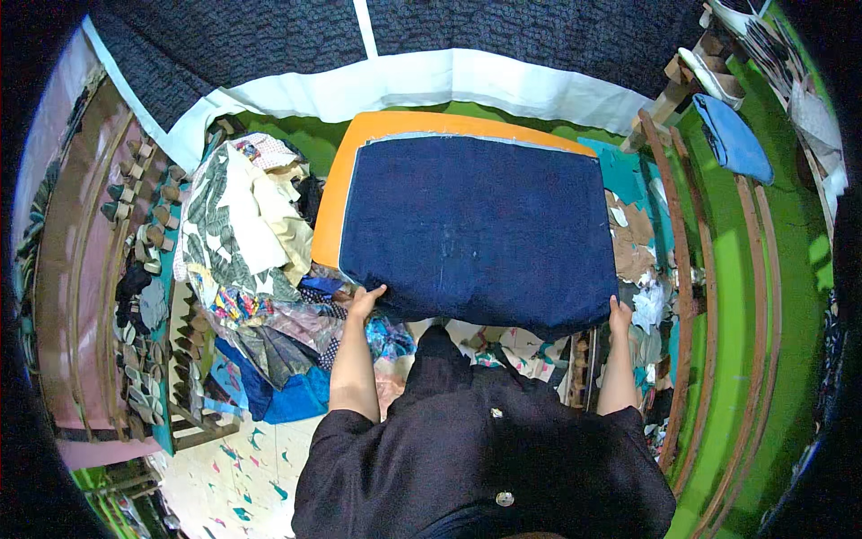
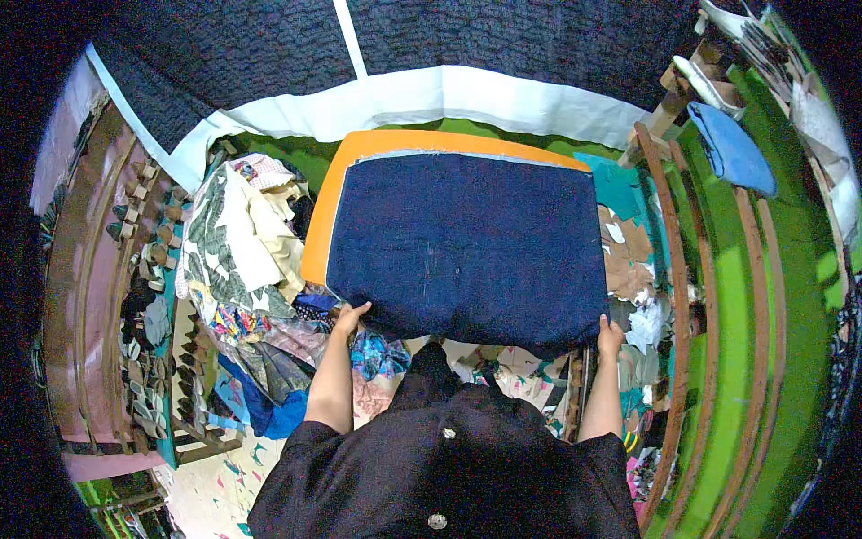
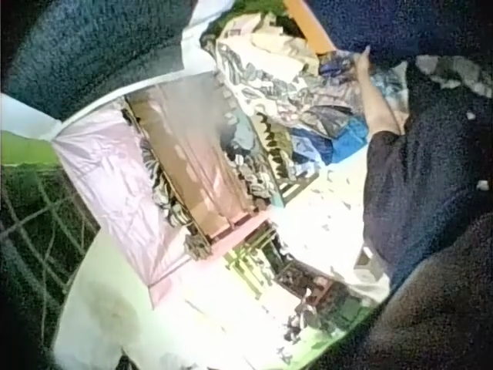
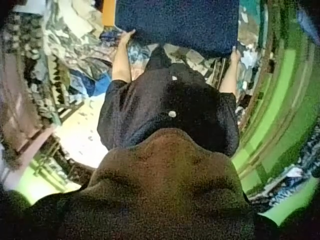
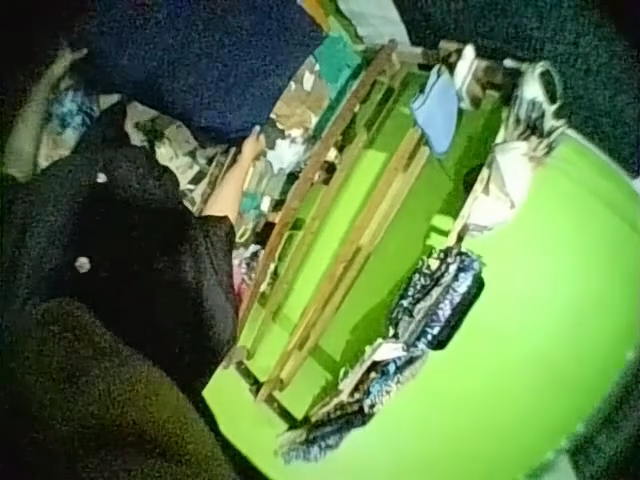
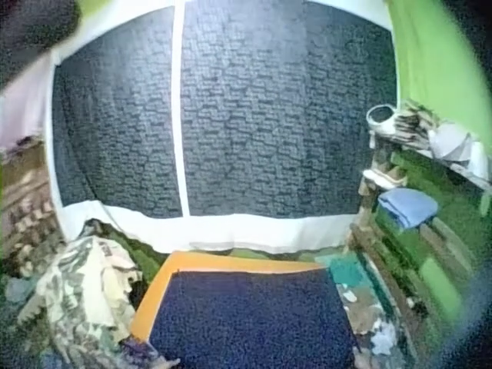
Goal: Folding various pieces of textile fabric and placing them on a shelf.
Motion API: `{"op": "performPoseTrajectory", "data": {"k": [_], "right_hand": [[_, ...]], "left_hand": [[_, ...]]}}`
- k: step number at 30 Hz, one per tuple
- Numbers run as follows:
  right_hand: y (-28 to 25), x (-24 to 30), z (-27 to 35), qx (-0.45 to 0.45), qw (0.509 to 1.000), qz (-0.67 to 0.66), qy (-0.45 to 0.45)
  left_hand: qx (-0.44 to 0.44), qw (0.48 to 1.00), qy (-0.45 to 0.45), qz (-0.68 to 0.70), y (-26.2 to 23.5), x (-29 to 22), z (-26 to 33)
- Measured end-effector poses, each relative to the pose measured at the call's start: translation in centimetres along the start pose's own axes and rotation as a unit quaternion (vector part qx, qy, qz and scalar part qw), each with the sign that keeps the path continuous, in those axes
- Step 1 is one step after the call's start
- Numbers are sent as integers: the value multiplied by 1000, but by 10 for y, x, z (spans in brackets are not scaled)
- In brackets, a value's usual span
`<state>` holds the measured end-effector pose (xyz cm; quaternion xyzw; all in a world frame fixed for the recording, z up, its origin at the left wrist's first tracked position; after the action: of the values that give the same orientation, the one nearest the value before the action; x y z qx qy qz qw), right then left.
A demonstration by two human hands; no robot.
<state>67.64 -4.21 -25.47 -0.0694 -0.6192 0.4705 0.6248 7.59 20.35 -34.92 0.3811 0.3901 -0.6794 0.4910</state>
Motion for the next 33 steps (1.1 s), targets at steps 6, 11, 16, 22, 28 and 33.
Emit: {"op": "performPoseTrajectory", "data": {"k": [6,11,16,22,28,33], "right_hand": [[17,-27,-26,11,1000,-18,-4],[6,-7,-17,19,996,78,-28],[-11,-12,-2,-11,997,-38,-65],[-30,34,19,25,989,56,-135],[-71,108,15,42,986,46,-154],[-110,174,-6,92,959,-222,-147]], "left_hand": [[-175,972,-21,-158,-23,51,-25],[-60,989,-12,-138,-19,48,-32],[72,984,47,-156,-18,-4,7],[180,967,-26,-178,-58,-39,62],[112,982,51,-145,-90,-152,88],[20,978,126,-166,-105,-279,81]]}}
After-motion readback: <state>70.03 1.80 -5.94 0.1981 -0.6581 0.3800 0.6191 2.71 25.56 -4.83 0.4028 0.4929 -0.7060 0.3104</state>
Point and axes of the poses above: each hand's wrist, its own z-axis away from the middle knuckle, its own y-axis out of the palm, x = y × z, the point moved 6 cm from there along -z, towards the middle knuckle, and after that the axes turned 6 degrees about y, right-handed, at the moved point
